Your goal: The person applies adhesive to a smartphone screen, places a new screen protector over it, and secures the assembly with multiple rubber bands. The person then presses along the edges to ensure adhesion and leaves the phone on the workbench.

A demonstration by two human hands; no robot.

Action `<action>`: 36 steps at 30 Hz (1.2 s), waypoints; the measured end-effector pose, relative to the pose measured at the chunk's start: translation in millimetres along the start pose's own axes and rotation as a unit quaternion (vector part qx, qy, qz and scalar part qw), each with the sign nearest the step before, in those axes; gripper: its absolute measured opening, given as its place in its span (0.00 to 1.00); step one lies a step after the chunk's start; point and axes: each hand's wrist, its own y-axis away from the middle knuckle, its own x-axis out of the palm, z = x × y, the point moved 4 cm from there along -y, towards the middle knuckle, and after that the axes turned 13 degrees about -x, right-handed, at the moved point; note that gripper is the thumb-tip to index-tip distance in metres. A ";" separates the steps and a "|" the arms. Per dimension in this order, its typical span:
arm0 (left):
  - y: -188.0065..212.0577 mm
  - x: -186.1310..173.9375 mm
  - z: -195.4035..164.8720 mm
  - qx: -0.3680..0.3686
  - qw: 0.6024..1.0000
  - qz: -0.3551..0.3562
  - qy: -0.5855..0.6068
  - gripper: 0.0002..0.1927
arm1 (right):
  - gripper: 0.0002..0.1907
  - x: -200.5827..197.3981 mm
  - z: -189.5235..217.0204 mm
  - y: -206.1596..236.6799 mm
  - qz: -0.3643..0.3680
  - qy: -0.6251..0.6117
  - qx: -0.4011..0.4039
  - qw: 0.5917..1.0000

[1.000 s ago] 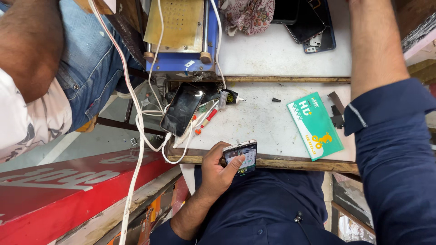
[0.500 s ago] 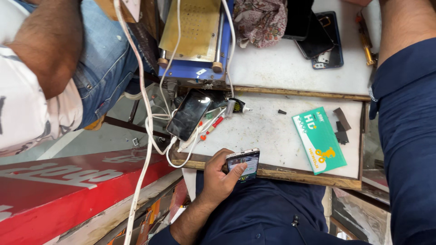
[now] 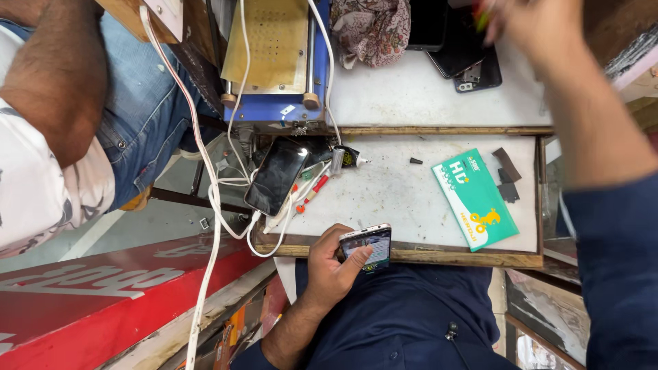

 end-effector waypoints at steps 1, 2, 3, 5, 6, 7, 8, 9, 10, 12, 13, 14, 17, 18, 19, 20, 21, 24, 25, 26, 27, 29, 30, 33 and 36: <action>1.5 -0.3 0.0 0.010 1.000 0.000 0.000 0.09 | 0.05 8.0 2.0 28.6 0.029 -0.059 0.032 0.997; 3.3 -1.0 1.1 0.008 1.000 -0.003 0.008 0.09 | 0.05 23.2 7.4 56.5 0.065 -0.104 0.020 0.992; 4.7 -1.3 2.6 0.007 1.000 -0.005 0.017 0.09 | 0.03 42.4 12.6 83.6 0.092 -0.154 -0.011 0.984; 10.1 -2.5 6.0 0.005 0.999 -0.004 0.039 0.08 | 0.06 79.3 12.7 141.8 0.152 -0.117 -0.002 0.981; 12.4 -3.2 7.9 0.007 0.999 0.000 0.053 0.07 | 0.07 92.8 15.5 162.1 0.155 -0.058 -0.063 0.984; 15.8 -4.2 9.7 0.009 0.998 0.005 0.065 0.07 | 0.07 105.1 19.1 178.0 0.156 0.002 -0.123 0.980; 19.3 -5.6 11.3 0.013 0.997 0.005 0.075 0.07 | 0.07 113.4 18.5 189.5 0.161 0.019 -0.118 0.980; 22.7 -7.5 12.7 0.018 0.996 0.006 0.083 0.07 | 0.08 119.5 20.2 197.4 0.164 0.037 -0.112 0.979; 25.3 -9.9 14.0 0.025 0.995 0.005 0.091 0.07 | 0.08 122.2 22.9 202.0 0.166 0.055 -0.109 0.978; 32.2 -15.4 18.4 0.004 0.994 0.002 0.110 0.07 | 0.09 120.0 34.2 206.5 0.136 0.076 -0.124 0.980; 36.1 -17.7 20.7 -0.007 0.993 0.000 0.120 0.07 | 0.09 118.1 40.1 209.0 0.123 0.088 -0.130 0.980; 38.6 -19.9 21.9 -0.009 0.992 0.000 0.129 0.07 | 0.09 116.2 44.0 210.6 0.115 0.087 -0.121 0.982; 44.6 -25.0 24.6 -0.013 0.988 -0.004 0.151 0.07 | 0.08 114.8 46.0 216.0 0.113 0.081 -0.073 0.988; 45.1 -26.5 25.1 -0.014 0.988 -0.005 0.155 0.07 | 0.09 116.0 43.0 217.8 0.124 0.078 -0.043 0.988; 44.5 -27.7 25.3 -0.015 0.987 -0.005 0.158 0.07 | 0.09 117.0 39.3 218.8 0.133 0.075 -0.013 0.988; 43.6 -28.9 25.2 -0.012 0.987 -0.003 0.159 0.07 | 0.10 117.5 36.4 219.3 0.133 0.077 0.004 0.988; 42.7 -29.8 25.2 -0.012 0.987 -0.002 0.161 0.07 | 0.11 117.8 33.9 219.7 0.133 0.078 0.022 0.988; 39.1 -31.5 25.3 -0.007 0.987 0.002 0.161 0.07 | 0.15 117.0 32.9 218.5 0.119 0.039 0.032 0.992; 38.1 -31.6 25.7 -0.004 0.987 0.003 0.160 0.07 | 0.18 116.2 34.0 218.2 0.111 0.019 0.029 0.993; 35.6 -31.4 26.9 -0.009 0.986 0.005 0.165 0.07 | 0.18 115.3 34.1 218.4 0.106 0.011 0.037 0.994; 32.9 -30.5 28.6 -0.015 0.985 0.006 0.170 0.07 | 0.18 114.2 33.7 219.4 0.102 0.002 0.046 0.994; 28.9 -29.1 32.3 -0.027 0.982 0.010 0.189 0.07 | 0.17 113.0 31.0 222.3 0.097 -0.018 0.064 0.993; 25.6 -27.3 34.4 -0.033 0.979 0.014 0.203 0.07 | 0.16 112.3 28.2 224.4 0.096 -0.030 0.074 0.992; 19.3 -22.9 38.7 -0.046 0.973 0.028 0.224 0.08 | 0.13 110.4 20.0 232.3 0.081 -0.078 0.071 0.991; 15.1 -16.5 41.8 -0.072 0.963 0.041 0.257 0.10 | 0.10 111.1 15.5 241.5 0.067 -0.172 0.081 0.979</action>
